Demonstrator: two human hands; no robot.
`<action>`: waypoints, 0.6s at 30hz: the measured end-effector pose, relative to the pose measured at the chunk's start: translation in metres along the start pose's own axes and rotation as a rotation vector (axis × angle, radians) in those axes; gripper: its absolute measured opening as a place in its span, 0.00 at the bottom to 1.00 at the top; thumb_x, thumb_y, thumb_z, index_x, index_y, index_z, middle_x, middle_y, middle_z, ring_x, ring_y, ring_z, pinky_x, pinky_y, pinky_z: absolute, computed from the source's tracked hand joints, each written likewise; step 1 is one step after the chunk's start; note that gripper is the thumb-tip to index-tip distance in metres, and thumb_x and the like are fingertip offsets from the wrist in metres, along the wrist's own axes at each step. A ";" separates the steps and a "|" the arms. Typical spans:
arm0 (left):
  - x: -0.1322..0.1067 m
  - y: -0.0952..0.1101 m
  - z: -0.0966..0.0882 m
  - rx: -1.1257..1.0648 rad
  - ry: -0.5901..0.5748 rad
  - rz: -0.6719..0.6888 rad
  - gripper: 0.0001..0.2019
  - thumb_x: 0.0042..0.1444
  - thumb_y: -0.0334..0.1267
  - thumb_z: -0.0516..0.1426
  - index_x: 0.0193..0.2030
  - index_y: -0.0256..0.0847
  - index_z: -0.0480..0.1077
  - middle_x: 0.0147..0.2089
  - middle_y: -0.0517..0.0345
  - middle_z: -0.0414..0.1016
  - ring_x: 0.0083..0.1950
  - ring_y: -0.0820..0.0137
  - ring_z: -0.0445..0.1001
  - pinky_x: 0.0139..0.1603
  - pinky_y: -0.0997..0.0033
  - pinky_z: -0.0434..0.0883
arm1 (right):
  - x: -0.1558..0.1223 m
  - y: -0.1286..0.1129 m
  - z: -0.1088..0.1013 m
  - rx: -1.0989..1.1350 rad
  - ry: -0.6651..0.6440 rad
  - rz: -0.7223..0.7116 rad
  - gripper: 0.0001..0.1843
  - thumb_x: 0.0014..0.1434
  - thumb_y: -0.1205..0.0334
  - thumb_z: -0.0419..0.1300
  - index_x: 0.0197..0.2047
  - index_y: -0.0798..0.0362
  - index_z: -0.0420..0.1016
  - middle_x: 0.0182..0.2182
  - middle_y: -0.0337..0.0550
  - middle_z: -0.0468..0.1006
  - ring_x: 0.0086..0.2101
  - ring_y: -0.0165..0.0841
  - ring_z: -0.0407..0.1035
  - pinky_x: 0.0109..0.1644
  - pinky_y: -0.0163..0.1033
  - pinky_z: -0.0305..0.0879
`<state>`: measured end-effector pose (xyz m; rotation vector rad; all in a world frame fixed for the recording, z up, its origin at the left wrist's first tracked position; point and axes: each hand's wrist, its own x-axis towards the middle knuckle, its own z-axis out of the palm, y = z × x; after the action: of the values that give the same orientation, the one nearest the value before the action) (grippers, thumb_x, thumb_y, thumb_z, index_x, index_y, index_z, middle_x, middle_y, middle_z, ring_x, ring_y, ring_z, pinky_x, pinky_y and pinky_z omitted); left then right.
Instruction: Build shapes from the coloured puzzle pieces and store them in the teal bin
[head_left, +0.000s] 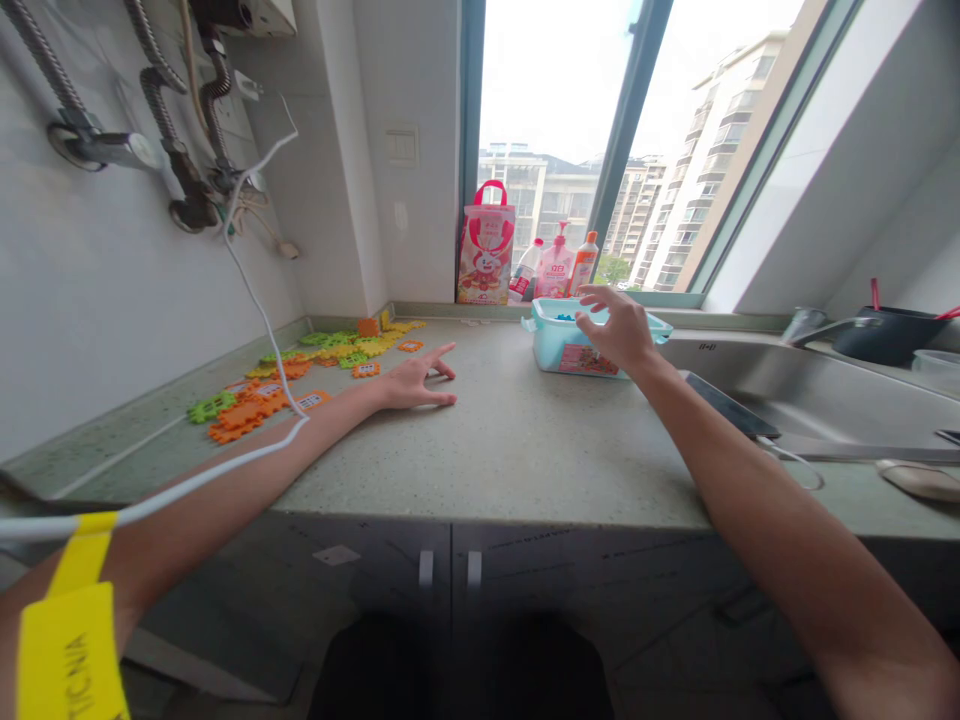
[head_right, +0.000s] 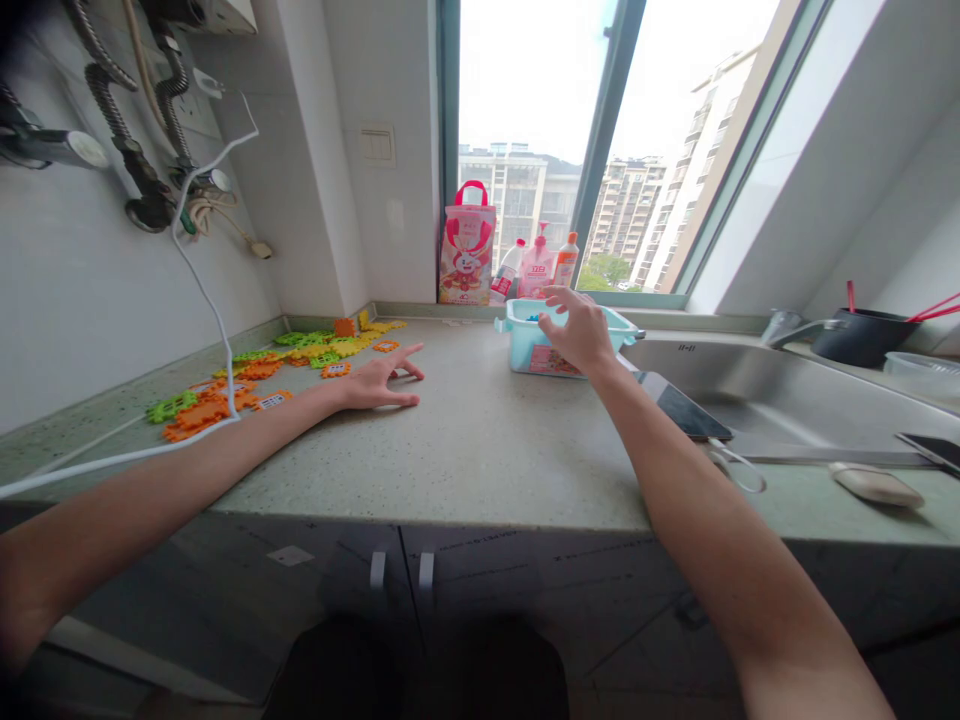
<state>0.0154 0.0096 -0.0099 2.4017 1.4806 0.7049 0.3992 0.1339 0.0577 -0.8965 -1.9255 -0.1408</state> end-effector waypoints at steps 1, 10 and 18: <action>0.000 0.000 0.001 0.016 0.005 0.004 0.54 0.56 0.60 0.66 0.82 0.47 0.46 0.64 0.48 0.78 0.65 0.56 0.75 0.67 0.58 0.67 | -0.001 -0.004 0.002 0.018 0.001 -0.036 0.22 0.62 0.57 0.60 0.59 0.46 0.78 0.48 0.48 0.85 0.45 0.48 0.78 0.59 0.58 0.71; 0.005 -0.012 0.002 0.495 0.113 -0.215 0.44 0.64 0.67 0.53 0.77 0.37 0.60 0.78 0.39 0.59 0.80 0.48 0.55 0.79 0.50 0.53 | -0.017 -0.026 0.030 0.188 -0.151 -0.292 0.16 0.63 0.61 0.59 0.51 0.48 0.84 0.42 0.46 0.83 0.40 0.40 0.77 0.43 0.44 0.73; -0.009 -0.040 -0.033 0.605 0.094 -0.652 0.49 0.63 0.77 0.42 0.80 0.45 0.58 0.83 0.38 0.46 0.83 0.38 0.39 0.77 0.30 0.43 | -0.022 -0.029 0.033 0.233 -0.250 -0.280 0.14 0.64 0.63 0.59 0.47 0.49 0.86 0.41 0.44 0.84 0.34 0.35 0.75 0.39 0.38 0.71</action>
<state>-0.0359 0.0183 -0.0012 2.0014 2.6208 0.2304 0.3618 0.1159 0.0302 -0.5050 -2.2404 0.0334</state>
